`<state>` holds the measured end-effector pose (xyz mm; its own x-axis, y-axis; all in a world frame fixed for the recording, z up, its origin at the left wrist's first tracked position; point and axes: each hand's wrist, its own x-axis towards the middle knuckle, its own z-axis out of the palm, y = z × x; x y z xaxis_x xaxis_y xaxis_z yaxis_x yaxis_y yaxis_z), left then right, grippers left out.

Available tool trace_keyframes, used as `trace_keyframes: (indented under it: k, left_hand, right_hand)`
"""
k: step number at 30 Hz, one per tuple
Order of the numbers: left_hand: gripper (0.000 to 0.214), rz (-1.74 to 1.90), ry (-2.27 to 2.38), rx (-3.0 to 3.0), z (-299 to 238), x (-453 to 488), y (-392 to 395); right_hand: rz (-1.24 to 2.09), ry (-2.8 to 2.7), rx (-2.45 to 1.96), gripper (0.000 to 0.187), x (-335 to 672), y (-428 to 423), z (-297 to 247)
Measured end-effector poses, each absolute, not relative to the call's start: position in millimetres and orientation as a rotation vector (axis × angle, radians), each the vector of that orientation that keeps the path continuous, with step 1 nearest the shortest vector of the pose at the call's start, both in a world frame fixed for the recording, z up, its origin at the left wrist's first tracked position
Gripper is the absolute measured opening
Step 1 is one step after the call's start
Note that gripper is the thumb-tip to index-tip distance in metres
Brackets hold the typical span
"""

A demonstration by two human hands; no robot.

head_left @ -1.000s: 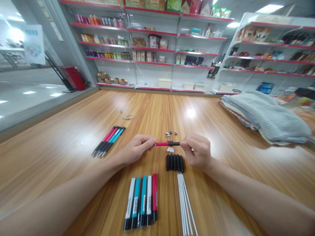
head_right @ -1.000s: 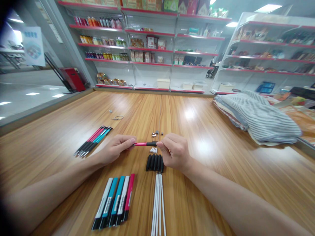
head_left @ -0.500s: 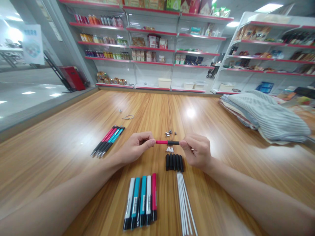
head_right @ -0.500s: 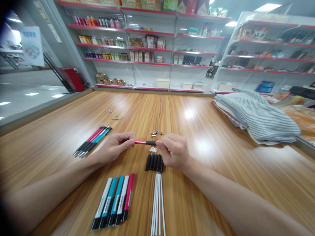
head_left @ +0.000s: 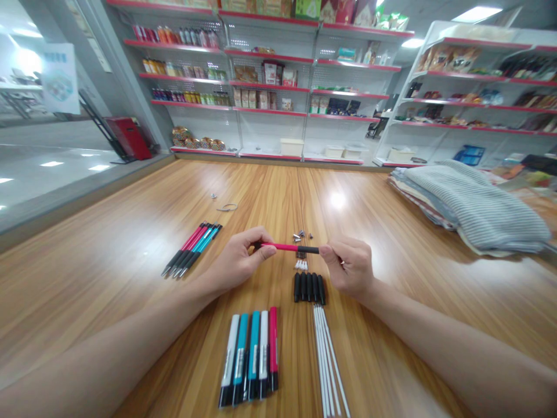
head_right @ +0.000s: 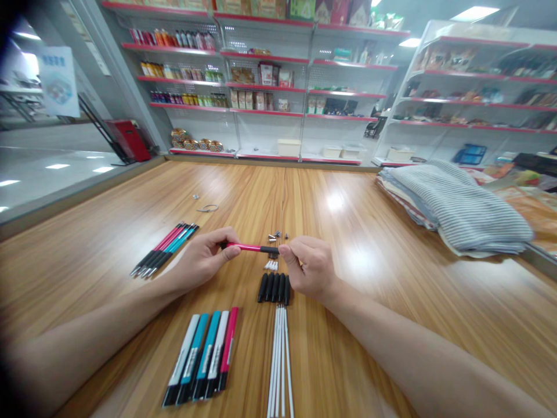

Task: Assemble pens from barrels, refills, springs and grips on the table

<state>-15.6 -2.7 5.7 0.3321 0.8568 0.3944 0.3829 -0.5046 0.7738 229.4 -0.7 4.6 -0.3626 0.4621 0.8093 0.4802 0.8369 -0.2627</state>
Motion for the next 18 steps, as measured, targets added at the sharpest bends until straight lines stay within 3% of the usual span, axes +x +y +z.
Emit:
trace_keyframes:
  k: [18]
  left_hand:
    - [0.027, 1.307, 1.065, 1.532, -4.1, -15.4, 3.4]
  right_hand:
    - [0.044, -1.941, -0.795, 0.040, 229.0, 2.3, -0.9]
